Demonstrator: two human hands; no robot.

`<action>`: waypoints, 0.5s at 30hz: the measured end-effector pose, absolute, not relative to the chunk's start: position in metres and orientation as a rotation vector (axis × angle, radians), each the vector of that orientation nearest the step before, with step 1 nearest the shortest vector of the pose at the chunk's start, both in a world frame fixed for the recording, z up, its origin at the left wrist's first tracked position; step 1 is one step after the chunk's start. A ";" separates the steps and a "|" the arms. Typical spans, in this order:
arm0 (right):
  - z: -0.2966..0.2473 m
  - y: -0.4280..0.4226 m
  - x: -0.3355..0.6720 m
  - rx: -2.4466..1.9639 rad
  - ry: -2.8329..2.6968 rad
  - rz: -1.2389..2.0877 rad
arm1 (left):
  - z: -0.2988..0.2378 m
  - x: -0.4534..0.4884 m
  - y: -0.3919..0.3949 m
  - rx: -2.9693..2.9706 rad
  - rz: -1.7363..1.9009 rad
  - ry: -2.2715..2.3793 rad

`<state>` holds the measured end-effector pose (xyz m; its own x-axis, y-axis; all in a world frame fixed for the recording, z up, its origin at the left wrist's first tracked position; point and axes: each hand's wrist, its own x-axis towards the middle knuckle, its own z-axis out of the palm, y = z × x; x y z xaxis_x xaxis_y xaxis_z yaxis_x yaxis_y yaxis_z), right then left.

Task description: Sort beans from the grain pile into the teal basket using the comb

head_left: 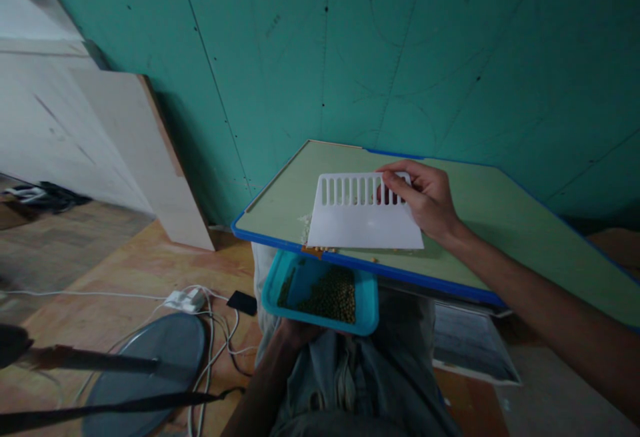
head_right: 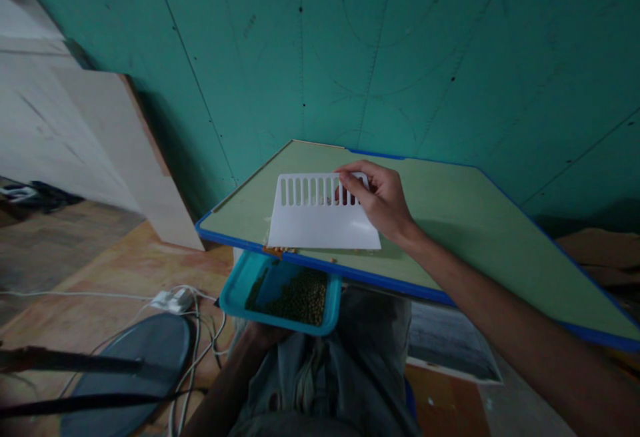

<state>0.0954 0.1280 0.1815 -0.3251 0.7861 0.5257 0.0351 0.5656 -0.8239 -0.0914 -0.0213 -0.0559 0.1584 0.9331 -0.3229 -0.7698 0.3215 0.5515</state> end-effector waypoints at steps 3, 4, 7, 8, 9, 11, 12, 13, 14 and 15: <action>0.183 0.127 0.096 -0.690 -1.747 0.876 | -0.060 -0.092 -0.021 0.252 1.253 0.652; 0.183 0.127 0.096 -0.694 -1.748 0.870 | -0.062 -0.093 -0.021 0.241 1.259 0.644; 0.183 0.127 0.096 -0.707 -1.747 0.865 | -0.063 -0.093 -0.021 0.241 1.255 0.649; 0.183 0.127 0.096 -0.708 -1.745 0.866 | -0.062 -0.092 -0.021 0.254 1.254 0.656; 0.183 0.127 0.096 -0.707 -1.744 0.867 | -0.060 -0.092 -0.021 0.269 1.256 0.667; 0.183 0.127 0.096 -0.700 -1.747 0.874 | -0.055 -0.090 -0.021 0.297 1.265 0.694; 0.183 0.127 0.096 -0.696 -1.750 0.878 | -0.052 -0.090 -0.021 0.305 1.265 0.705; 0.183 0.127 0.096 -0.692 -1.754 0.880 | -0.050 -0.089 -0.021 0.309 1.262 0.715; 0.184 0.127 0.096 -0.692 -1.755 0.880 | -0.049 -0.089 -0.021 0.306 1.256 0.724; 0.185 0.127 0.097 -0.693 -1.754 0.875 | -0.049 -0.089 -0.021 0.301 1.253 0.728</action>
